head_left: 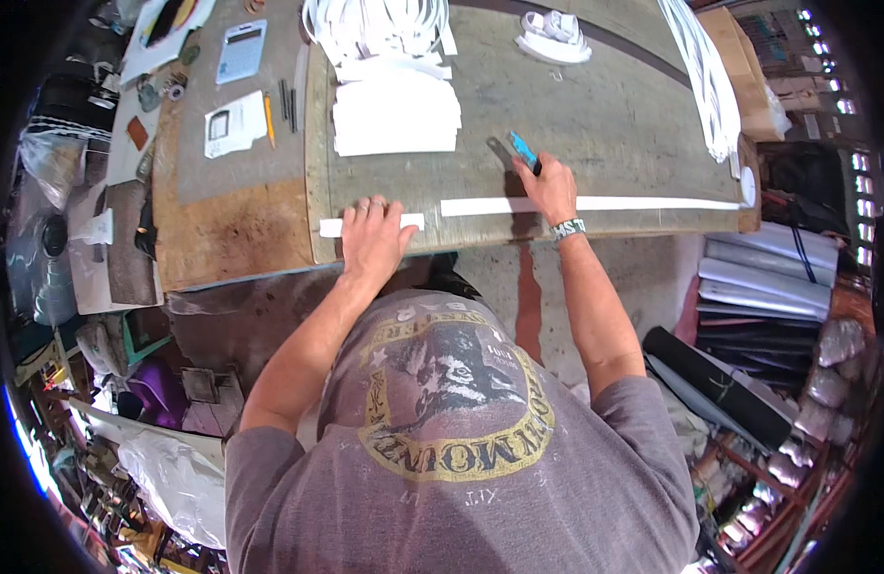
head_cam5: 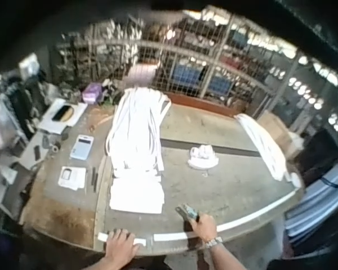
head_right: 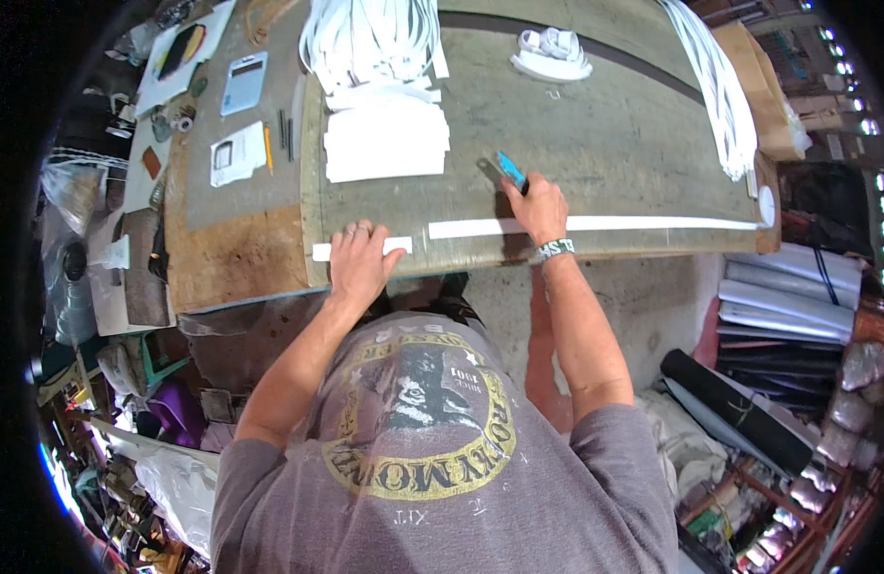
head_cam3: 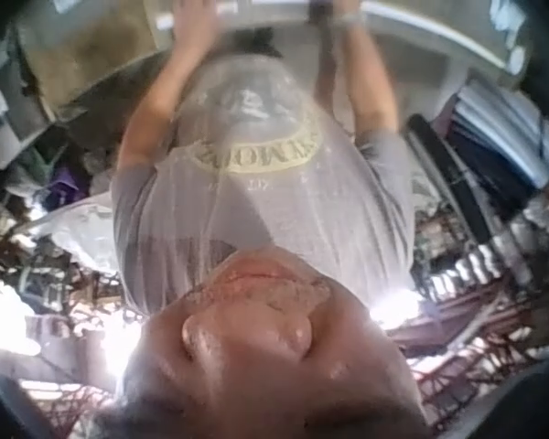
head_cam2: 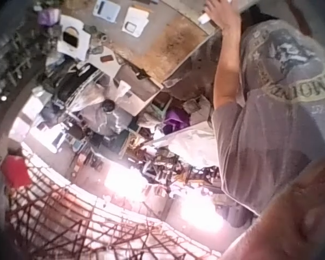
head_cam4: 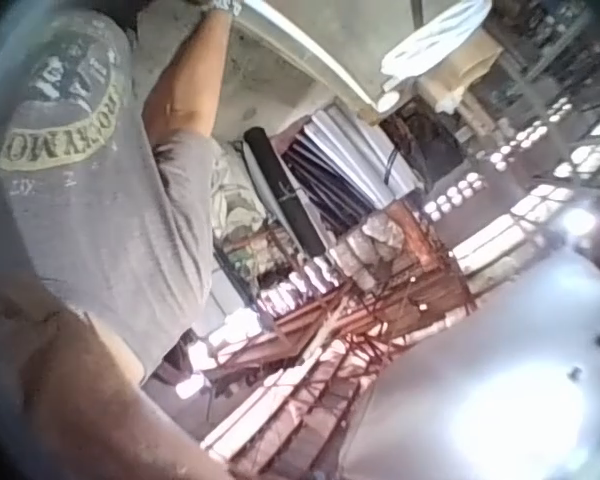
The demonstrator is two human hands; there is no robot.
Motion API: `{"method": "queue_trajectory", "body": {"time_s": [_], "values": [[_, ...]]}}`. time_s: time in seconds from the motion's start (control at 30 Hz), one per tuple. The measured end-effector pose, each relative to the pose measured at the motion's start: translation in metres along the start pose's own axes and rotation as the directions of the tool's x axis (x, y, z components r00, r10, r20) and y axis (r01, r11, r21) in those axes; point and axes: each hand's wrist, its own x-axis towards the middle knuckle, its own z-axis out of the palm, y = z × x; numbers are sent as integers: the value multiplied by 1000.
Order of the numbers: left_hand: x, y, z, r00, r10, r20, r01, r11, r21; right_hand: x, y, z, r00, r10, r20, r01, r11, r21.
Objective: Marking leather strips with a pen and then cutting them with a utility knife.
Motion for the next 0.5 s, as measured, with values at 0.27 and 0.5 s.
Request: {"method": "queue_trajectory", "body": {"time_s": [0.27, 0.5], "values": [[33, 7, -49, 960, -185, 210, 265, 845, -465, 16, 9, 9, 925, -315, -214, 323, 946, 2], [110, 20, -76, 991, -99, 87, 131, 801, -585, 3, -74, -10, 793, -607, 50, 319, 484, 815]]}}
